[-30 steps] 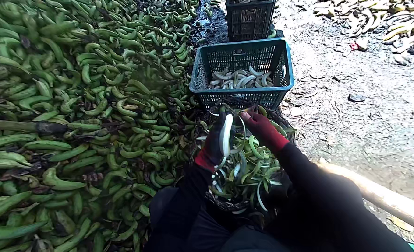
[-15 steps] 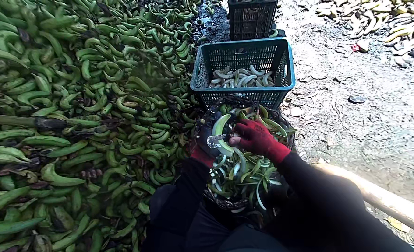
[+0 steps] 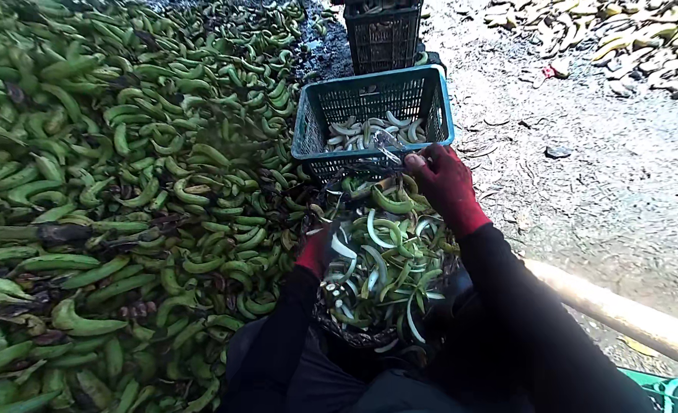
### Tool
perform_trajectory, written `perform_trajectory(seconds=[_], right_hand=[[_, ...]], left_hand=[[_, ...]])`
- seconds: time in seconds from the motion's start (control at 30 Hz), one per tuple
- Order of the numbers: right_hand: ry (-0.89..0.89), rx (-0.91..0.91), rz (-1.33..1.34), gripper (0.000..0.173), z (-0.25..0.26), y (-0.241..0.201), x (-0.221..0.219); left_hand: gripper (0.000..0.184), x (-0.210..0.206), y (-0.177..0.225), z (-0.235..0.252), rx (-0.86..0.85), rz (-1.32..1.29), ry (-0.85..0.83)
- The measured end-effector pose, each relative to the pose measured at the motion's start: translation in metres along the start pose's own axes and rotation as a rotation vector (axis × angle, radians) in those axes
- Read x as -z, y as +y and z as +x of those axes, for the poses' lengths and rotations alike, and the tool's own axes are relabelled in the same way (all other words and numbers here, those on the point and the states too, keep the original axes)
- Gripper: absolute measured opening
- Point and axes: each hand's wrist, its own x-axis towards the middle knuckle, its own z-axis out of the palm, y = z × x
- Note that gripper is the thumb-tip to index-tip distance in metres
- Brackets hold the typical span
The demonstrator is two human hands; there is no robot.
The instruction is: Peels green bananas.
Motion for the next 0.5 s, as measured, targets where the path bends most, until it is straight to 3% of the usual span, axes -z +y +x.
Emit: perform_trajectory(seconds=[0.07, 0.13, 0.2, 0.27, 0.37, 0.43, 0.5], right_hand=[[0.064, -0.011, 0.077, 0.058, 0.002, 0.003, 0.014], [0.128, -0.030, 0.140, 0.059, 0.004, 0.011, 0.023], [0.198, -0.038, 0.231, 0.060, 0.005, 0.020, 0.030], [0.286, -0.020, 0.405, 0.056, 0.007, 0.029, 0.040], [0.410, 0.031, 0.742, 0.042, 0.008, 0.038, 0.056], [0.439, 0.025, 0.882, 0.040, 0.008, 0.045, 0.060], [0.456, -0.015, 0.916, 0.038, 0.012, 0.052, 0.059]], left_hand=[[0.053, -0.009, 0.023, 0.016, -0.036, -0.143, 0.013], [0.056, -0.021, 0.085, 0.027, -0.194, -0.475, -0.059], [0.057, -0.036, 0.153, 0.029, -0.278, -0.488, -0.003], [0.054, -0.053, 0.181, 0.034, -0.424, -0.014, 0.084], [0.055, -0.088, 0.154, 0.055, -0.575, 0.909, 0.014], [0.075, -0.108, 0.118, 0.071, -0.568, 1.271, -0.109], [0.087, -0.121, 0.097, 0.075, -0.489, 1.437, -0.129]])
